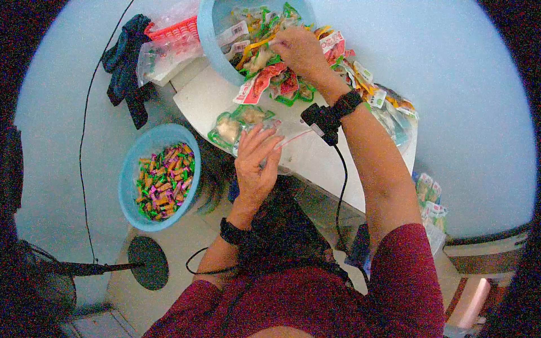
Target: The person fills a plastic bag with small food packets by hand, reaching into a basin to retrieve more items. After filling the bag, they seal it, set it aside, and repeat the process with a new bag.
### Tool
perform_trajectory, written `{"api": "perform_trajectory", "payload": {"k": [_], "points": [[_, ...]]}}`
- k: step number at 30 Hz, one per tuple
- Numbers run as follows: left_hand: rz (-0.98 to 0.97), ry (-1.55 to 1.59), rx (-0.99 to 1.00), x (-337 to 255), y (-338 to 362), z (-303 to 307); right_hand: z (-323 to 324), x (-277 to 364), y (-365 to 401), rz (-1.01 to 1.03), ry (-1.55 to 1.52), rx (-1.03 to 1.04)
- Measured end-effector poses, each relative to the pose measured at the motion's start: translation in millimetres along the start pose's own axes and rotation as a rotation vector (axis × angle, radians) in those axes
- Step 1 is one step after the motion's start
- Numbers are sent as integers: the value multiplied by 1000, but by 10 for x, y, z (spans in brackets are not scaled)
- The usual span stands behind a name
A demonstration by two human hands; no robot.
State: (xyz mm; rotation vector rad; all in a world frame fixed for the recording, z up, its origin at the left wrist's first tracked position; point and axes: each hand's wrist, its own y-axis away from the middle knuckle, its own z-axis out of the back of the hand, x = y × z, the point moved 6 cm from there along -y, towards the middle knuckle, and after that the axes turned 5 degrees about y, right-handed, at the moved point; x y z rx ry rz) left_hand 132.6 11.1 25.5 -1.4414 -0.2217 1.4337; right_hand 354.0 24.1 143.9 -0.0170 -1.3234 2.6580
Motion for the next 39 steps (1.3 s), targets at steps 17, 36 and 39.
{"api": "perform_trajectory", "payload": {"k": [17,36,39], "points": [[22,41,-46,-45,30,-77,886,-123,1267,-983,-1178,-2],[-8,11,-72,-202,0,-30,575,705,2274,-1357,-1565,101],[-31,-20,-60,-221,-1,-18,452,749,2188,-1346,-1631,51]]}}
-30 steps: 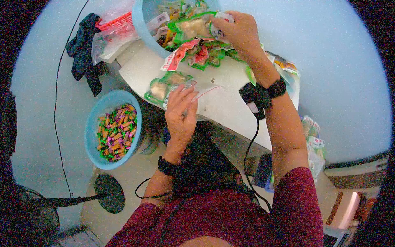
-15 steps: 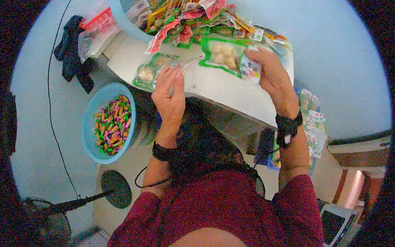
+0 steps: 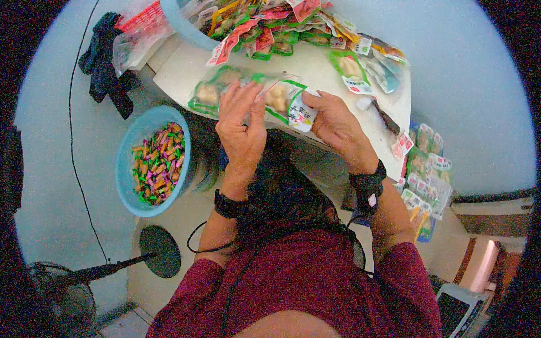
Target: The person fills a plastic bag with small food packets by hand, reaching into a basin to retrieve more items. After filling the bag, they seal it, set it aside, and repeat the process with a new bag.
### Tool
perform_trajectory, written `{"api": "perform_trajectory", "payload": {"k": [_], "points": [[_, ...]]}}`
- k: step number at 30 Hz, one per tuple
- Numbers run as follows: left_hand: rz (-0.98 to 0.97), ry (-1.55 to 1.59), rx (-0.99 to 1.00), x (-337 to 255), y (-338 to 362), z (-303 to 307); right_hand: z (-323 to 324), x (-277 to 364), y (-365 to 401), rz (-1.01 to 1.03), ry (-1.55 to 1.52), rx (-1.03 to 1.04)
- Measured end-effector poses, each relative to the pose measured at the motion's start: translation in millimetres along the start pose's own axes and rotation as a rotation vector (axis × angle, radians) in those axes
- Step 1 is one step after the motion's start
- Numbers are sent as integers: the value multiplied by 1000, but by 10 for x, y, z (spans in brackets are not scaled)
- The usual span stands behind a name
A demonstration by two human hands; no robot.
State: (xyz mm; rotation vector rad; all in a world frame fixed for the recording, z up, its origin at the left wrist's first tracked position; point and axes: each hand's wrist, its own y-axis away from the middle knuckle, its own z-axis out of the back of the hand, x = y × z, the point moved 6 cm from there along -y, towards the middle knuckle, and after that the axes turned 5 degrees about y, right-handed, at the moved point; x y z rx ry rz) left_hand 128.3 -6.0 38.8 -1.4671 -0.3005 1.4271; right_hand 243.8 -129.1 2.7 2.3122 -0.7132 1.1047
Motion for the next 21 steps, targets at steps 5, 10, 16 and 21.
{"api": "perform_trajectory", "payload": {"k": [5,10,16,21], "points": [[-21,-37,14,-6,7,-11,-153,-80,-180,19,-25,59],[-34,-52,29,-13,-18,-3,-270,-190,-399,32,-34,44],[-57,-40,46,4,-9,1,-512,-235,-527,21,-99,331],[-56,-23,59,-6,-16,-4,-667,-202,-417,339,219,275]]}}
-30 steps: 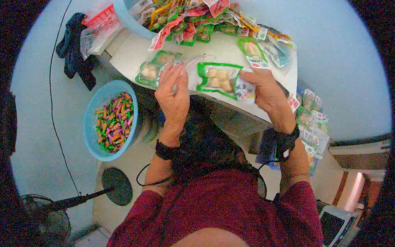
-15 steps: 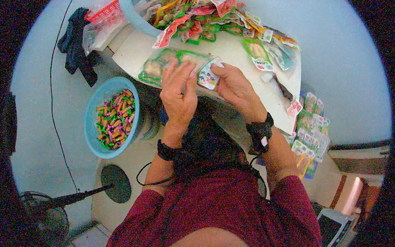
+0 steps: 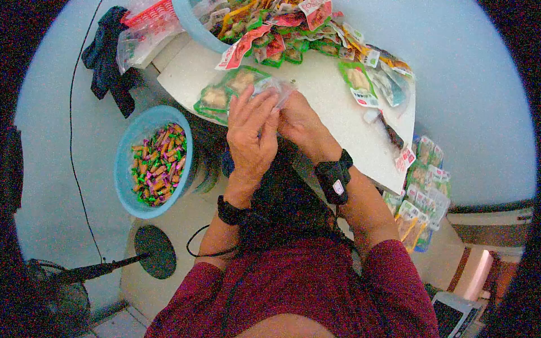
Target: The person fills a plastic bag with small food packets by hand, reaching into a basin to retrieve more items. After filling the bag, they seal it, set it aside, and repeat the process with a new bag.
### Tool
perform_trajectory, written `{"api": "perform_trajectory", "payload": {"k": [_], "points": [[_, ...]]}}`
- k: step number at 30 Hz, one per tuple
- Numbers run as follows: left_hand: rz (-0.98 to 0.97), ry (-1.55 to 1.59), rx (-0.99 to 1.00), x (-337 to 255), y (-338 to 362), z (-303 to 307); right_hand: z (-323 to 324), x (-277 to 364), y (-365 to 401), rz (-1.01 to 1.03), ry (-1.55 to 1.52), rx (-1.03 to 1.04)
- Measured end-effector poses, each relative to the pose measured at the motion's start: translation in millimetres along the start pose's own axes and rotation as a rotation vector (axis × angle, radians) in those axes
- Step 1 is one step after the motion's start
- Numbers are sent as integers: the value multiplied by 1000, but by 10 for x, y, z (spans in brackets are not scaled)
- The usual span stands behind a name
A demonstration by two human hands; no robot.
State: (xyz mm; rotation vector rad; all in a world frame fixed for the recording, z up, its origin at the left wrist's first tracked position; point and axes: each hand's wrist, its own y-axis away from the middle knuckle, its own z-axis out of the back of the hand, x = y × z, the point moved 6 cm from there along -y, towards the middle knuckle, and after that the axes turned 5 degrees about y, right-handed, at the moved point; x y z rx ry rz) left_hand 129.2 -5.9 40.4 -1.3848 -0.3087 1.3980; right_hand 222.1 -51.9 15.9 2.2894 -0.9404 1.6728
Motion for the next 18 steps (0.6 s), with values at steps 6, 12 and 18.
{"api": "perform_trajectory", "payload": {"k": [6,12,18], "points": [[-27,17,17,-6,13,5,42,-333,-119,-254,-451,-81],[-39,11,16,-10,34,17,75,-150,-178,287,1185,-13],[-67,-2,59,18,74,10,70,-374,-509,75,1815,-135]]}}
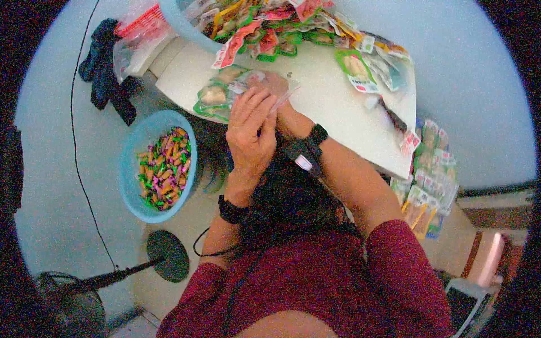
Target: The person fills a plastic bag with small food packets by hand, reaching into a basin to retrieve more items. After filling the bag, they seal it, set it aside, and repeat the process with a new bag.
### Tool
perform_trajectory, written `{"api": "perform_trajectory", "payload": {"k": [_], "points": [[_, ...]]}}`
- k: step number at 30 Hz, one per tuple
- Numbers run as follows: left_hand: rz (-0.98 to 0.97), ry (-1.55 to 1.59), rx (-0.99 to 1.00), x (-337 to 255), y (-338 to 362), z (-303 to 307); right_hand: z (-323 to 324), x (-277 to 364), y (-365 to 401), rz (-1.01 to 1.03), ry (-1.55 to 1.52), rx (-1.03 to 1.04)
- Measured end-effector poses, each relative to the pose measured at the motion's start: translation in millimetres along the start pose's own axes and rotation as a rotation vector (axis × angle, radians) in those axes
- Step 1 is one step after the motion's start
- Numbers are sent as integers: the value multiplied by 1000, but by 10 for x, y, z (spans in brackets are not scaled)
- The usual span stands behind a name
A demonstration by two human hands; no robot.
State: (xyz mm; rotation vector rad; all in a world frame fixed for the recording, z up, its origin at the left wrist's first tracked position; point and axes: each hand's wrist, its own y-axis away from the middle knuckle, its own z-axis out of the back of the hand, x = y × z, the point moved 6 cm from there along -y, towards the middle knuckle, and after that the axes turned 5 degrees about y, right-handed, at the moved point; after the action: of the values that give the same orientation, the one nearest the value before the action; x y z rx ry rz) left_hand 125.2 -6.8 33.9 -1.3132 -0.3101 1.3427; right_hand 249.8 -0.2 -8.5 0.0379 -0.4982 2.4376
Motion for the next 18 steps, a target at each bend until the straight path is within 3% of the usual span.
{"api": "perform_trajectory", "payload": {"k": [1,3,5,9,11,13,16,18], "points": [[-2,7,12,1,6,-17,-9,-35,-30,-56,12,48],[21,31,-7,-11,20,-8,-20,-153,-42,-91,-362,-93],[39,36,-22,6,18,24,-77,-195,-60,-92,-486,-138],[51,0,-35,-13,49,74,-315,-251,-165,-172,-467,13],[31,-46,-51,-76,82,129,-330,-251,-121,-13,-376,-64],[-14,-100,-61,-140,118,197,84,-41,189,381,-74,-305],[-73,-178,-32,-139,315,293,77,-259,465,-210,-1357,-57],[-98,-155,109,-138,448,288,218,-376,625,-403,-1313,24]]}}
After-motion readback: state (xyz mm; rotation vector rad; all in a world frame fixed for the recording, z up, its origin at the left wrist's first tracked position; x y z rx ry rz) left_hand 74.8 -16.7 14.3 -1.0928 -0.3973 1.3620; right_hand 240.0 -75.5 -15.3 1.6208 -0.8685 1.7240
